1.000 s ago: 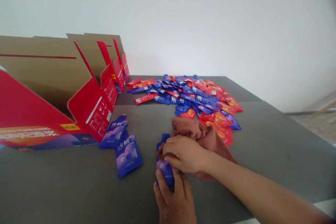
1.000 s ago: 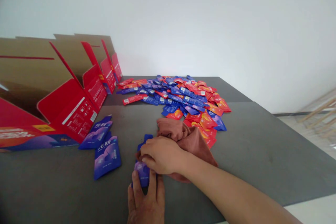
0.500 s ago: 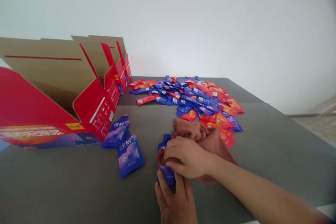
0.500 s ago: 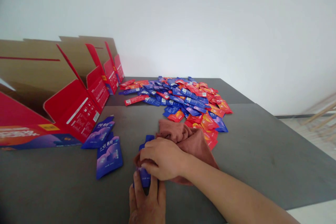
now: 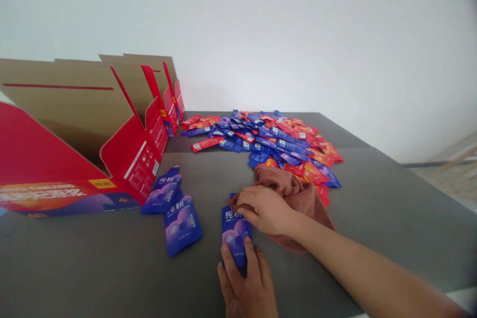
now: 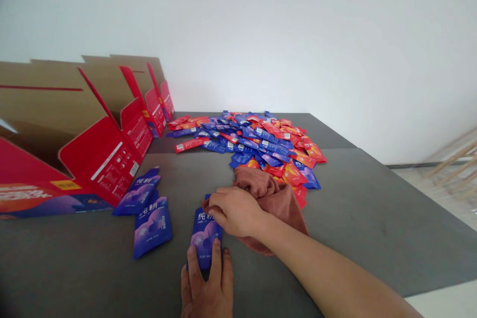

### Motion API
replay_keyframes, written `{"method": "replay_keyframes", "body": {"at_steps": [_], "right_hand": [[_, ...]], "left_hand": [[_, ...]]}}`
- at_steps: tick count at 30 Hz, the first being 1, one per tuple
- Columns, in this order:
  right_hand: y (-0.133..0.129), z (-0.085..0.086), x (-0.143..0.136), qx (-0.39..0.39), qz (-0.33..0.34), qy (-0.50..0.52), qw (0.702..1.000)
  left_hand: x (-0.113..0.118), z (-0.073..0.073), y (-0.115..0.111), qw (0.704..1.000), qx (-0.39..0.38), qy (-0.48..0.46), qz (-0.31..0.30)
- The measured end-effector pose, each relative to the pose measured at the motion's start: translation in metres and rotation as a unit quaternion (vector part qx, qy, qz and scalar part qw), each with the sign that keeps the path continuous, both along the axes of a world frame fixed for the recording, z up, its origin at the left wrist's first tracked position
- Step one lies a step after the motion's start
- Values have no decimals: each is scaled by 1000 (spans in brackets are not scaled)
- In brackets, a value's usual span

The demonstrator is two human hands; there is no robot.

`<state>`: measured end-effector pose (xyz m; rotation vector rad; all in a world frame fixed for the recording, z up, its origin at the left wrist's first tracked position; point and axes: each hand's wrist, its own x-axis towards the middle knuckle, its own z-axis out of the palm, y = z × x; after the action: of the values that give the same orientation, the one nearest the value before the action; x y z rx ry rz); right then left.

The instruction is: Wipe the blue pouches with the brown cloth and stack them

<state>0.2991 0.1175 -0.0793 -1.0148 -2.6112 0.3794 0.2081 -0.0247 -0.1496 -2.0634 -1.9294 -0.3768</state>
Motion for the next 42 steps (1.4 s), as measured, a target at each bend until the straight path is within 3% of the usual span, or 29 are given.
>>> {"method": "replay_keyframes", "body": {"at_steps": [5,7,19,22,28,37,42], "right_hand": [[-19,5,-7,0,138,11,990],[-24,7,-10,-17,164,-9,986],[1,-1,-1,-11,12,-28,999],[-4,2,-1,20,26,14,999],[-21,8,-9,-29,169,-1,985],[0,0,-3,-22,30,-36,999],[-5,3,-2,21,27,-6,999]], "left_hand": [[3,0,-1,1000,6,-22,8],[3,2,-1,1000,-5,-27,7],[-1,10,-1,999,-32,4,-7],[0,9,-1,1000,-24,-6,1],[1,8,-1,999,-36,-20,0],[-1,13,-1,999,-39,4,-5],[-1,11,-2,999,-44,5,-8]]}}
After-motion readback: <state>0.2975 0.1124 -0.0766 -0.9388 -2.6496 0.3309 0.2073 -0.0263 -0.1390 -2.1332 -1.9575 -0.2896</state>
